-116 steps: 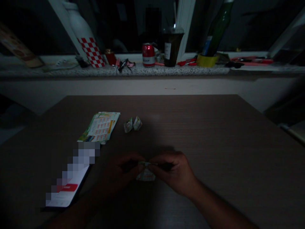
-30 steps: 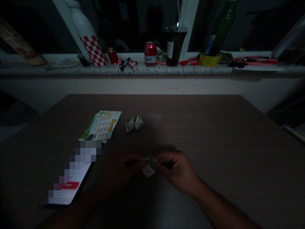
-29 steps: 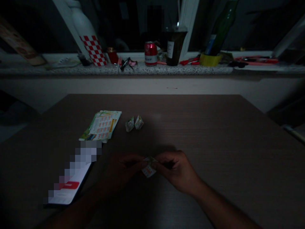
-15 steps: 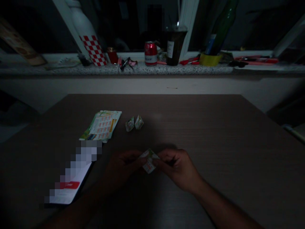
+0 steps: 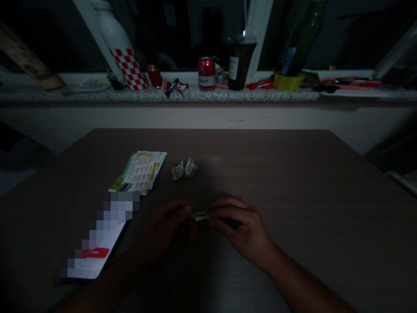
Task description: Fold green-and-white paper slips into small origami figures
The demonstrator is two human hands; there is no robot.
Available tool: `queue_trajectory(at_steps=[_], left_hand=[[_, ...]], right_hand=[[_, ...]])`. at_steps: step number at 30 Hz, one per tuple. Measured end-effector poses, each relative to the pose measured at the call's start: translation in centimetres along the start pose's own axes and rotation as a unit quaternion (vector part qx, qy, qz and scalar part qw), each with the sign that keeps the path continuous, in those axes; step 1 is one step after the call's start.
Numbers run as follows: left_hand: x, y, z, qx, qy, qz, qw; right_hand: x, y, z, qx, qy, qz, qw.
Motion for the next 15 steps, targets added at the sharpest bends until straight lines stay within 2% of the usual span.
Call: queue_trajectory(at_steps=[4, 9, 15], left_hand=[[0.7, 0.1, 0.3, 0.000, -0.038, -0.091, 0.995], [1.5, -0.4, 0.4, -0.007, -0.072, -0.163, 0.984], [1.5, -1.2, 0.5, -0.042, -0.093, -0.158, 0.982]], right_hand=[[1.0, 0.1, 0.3, 0.011, -0.064, 0.020, 0.998], [1.2, -0.9, 0.5, -0.038, -0.094, -0.039, 0.994], [1.2, -1.4, 0.5, -0.071, -0.118, -0.072, 0.988]])
Point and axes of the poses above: each hand's wrist, its own z-axis away from the middle knuckle, its own y-axis out of the back of the hand, x = y × z, the point moved 7 cm from there along -z, towards the middle knuckle, and after that the axes turned 12 degrees about z, right-handed, at the moved point
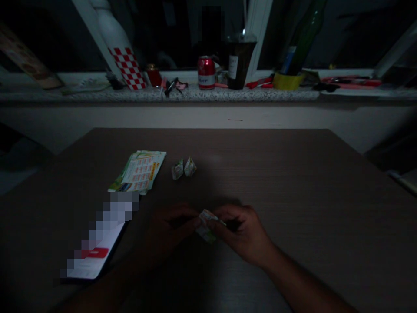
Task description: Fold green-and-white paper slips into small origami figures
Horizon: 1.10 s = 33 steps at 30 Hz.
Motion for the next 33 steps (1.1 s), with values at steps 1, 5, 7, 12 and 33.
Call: queue_trajectory(at_steps=[1, 5, 7, 12, 33], left_hand=[[-0.1, -0.1, 0.0, -0.002, 0.001, 0.001, 1.000], [-0.3, -0.1, 0.1, -0.005, -0.014, -0.003, 1.000], [-0.3, 0.0, 0.0, 0.002, -0.025, 0.001, 1.000], [-0.6, -0.4, 0.1, -0.004, -0.003, 0.039, 0.999], [-1.6, -0.7, 0.5, -0.017, 0.048, 0.122, 0.991]], right_hand=[[0.2, -0.1, 0.0, -0.005, -0.011, -0.012, 1.000], [0.6, -0.4, 0.2, -0.022, -0.043, -0.064, 0.997], [0.7, -0.6, 0.2, -0.029, -0.049, -0.086, 0.995], [0.8, -1.1, 0.2, -0.038, -0.065, -0.113, 0.991], [0.3, -0.7, 0.3, 0.009, -0.043, -0.072, 0.996]])
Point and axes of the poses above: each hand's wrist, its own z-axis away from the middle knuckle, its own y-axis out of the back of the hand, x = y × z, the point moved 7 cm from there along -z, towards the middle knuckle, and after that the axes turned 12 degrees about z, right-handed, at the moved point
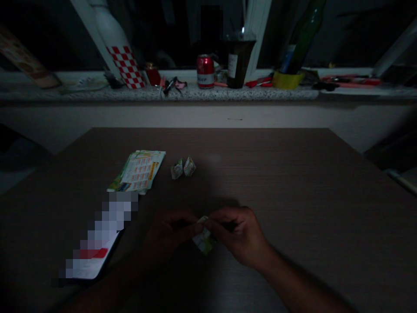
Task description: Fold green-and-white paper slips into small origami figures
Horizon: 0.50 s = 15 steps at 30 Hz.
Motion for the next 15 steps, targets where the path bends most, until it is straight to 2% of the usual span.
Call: queue_trajectory(at_steps=[8, 15], left_hand=[[0.2, -0.4, 0.1, 0.008, -0.011, -0.040, 0.999], [0.9, -0.8, 0.4, -0.016, -0.040, -0.095, 0.995]], right_hand=[[0.2, -0.3, 0.0, -0.002, 0.000, -0.020, 1.000], [-1.2, 0.2, 0.3, 0.024, 0.061, 0.080, 0.995]])
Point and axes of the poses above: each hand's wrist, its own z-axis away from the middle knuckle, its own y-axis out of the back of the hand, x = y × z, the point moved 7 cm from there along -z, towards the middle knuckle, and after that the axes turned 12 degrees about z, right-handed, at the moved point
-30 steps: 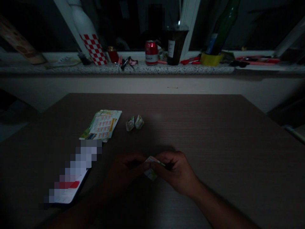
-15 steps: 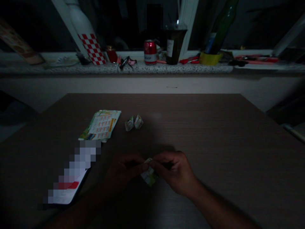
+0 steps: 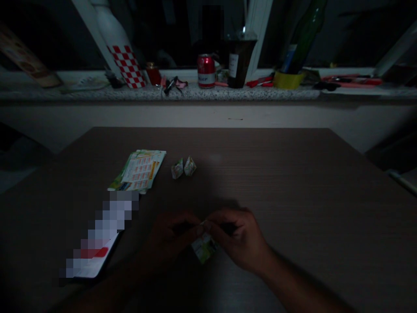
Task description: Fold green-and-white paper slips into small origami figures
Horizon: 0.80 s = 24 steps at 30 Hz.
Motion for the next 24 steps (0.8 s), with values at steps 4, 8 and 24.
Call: queue_trajectory(at_steps=[4, 8, 24], left_hand=[[0.4, 0.1, -0.1, 0.002, -0.008, -0.013, 1.000], [-0.1, -0.1, -0.1, -0.003, 0.024, 0.012, 1.000], [0.1, 0.1, -0.2, 0.020, 0.001, -0.029, 0.999]], right_hand=[[-0.5, 0.3, 0.0, 0.015, 0.013, 0.012, 1.000], [-0.7, 0.2, -0.1, 0.001, 0.024, 0.029, 0.999], [0.8, -0.4, 0.1, -0.040, -0.026, 0.009, 0.999]])
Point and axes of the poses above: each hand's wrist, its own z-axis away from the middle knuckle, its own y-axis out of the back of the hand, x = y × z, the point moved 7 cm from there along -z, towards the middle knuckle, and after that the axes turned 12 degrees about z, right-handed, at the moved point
